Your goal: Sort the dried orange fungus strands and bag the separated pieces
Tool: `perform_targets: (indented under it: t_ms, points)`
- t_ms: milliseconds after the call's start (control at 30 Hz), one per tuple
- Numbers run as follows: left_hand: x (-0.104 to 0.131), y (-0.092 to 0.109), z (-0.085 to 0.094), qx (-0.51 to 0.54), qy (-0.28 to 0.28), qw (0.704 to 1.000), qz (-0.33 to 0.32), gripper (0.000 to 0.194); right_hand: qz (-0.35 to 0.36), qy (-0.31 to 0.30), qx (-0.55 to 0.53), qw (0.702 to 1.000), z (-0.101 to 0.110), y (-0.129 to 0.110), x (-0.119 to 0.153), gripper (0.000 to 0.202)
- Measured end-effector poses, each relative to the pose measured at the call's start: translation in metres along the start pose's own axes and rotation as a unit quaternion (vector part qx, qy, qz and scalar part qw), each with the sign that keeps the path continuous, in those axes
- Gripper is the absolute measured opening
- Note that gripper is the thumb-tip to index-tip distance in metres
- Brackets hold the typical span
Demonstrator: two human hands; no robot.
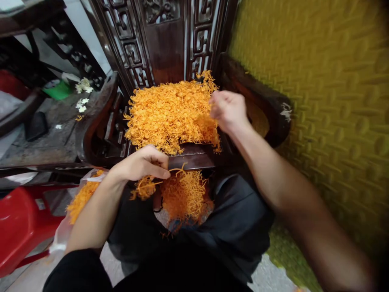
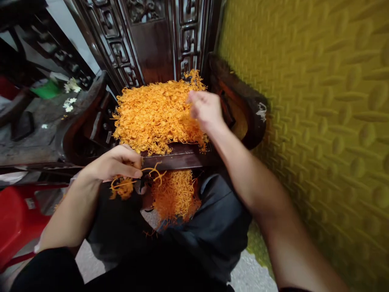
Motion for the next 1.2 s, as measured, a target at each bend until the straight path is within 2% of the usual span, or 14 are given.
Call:
perform_targets:
  t_ms: [100, 200, 300, 400, 467, 533, 600, 700, 767, 867, 967, 1033, 1100, 1200]
  points:
    - [0.0, -0.005, 0.015, -0.005, 0.09, 0.996, 0.008, 0.028, -0.094, -0.002, -0.037, 0.995, 0.016, 0.012, -0.009, 0.061]
    - [-0.005, -0.013, 0.028, 0.036, 0.209, 0.977, 0.002, 0.023, -0.196, -0.082, -0.047, 0.976, -0.002, 0.018, 0.018, 0.066]
    - [-0.012, -0.024, 0.03, 0.149, 0.275, 0.95, 0.012, 0.029, -0.203, -0.114, -0.061, 0.971, -0.023, 0.007, 0.049, 0.065]
    - [-0.022, -0.031, 0.025, 0.258, 0.279, 0.925, 0.025, 0.054, -0.113, -0.096, -0.028, 0.989, -0.033, -0.01, 0.065, 0.056]
    - [-0.027, -0.03, 0.021, 0.302, 0.28, 0.911, 0.023, 0.065, 0.004, -0.087, 0.052, 0.995, -0.037, -0.023, 0.072, 0.045]
    - [-0.03, -0.024, 0.015, 0.325, 0.263, 0.909, 0.002, 0.07, 0.141, -0.114, 0.166, 0.969, -0.047, -0.032, 0.08, 0.035]
    - [-0.033, -0.015, 0.009, 0.333, 0.219, 0.917, -0.028, 0.069, 0.244, -0.158, 0.264, 0.92, -0.059, -0.034, 0.087, 0.041]
    - [-0.034, -0.008, 0.006, 0.306, 0.175, 0.935, -0.049, 0.059, 0.296, -0.179, 0.301, 0.889, -0.068, -0.032, 0.087, 0.034]
    - [-0.035, -0.01, 0.012, 0.252, 0.21, 0.943, -0.052, 0.048, 0.275, -0.147, 0.236, 0.92, -0.065, -0.034, 0.082, 0.027]
    - [-0.036, -0.009, 0.022, 0.175, 0.278, 0.941, -0.079, 0.041, 0.125, -0.125, 0.052, 0.983, -0.063, -0.027, 0.076, 0.031]
    - [-0.039, -0.002, 0.017, 0.145, 0.27, 0.946, -0.11, 0.042, -0.022, -0.168, -0.1, 0.98, -0.075, -0.017, 0.081, 0.04]
    - [-0.038, 0.001, 0.014, 0.117, 0.267, 0.95, -0.111, 0.027, -0.04, -0.171, -0.115, 0.978, -0.076, -0.017, 0.078, 0.043]
    - [-0.035, 0.002, 0.015, 0.108, 0.276, 0.95, -0.095, 0.021, -0.019, -0.098, -0.102, 0.99, -0.058, -0.018, 0.06, 0.045]
    - [-0.028, -0.003, 0.025, 0.153, 0.314, 0.935, -0.064, 0.025, 0.009, 0.082, -0.114, 0.99, -0.01, -0.019, 0.027, 0.049]
Point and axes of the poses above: each hand's wrist, its own x-axis away from the middle knuckle, its own z-axis out of the back of the hand, y = z × x, the point moved 7 cm from there along -x, towards the middle knuckle, and after that the axes turned 11 degrees about y, right-handed, at the moved point
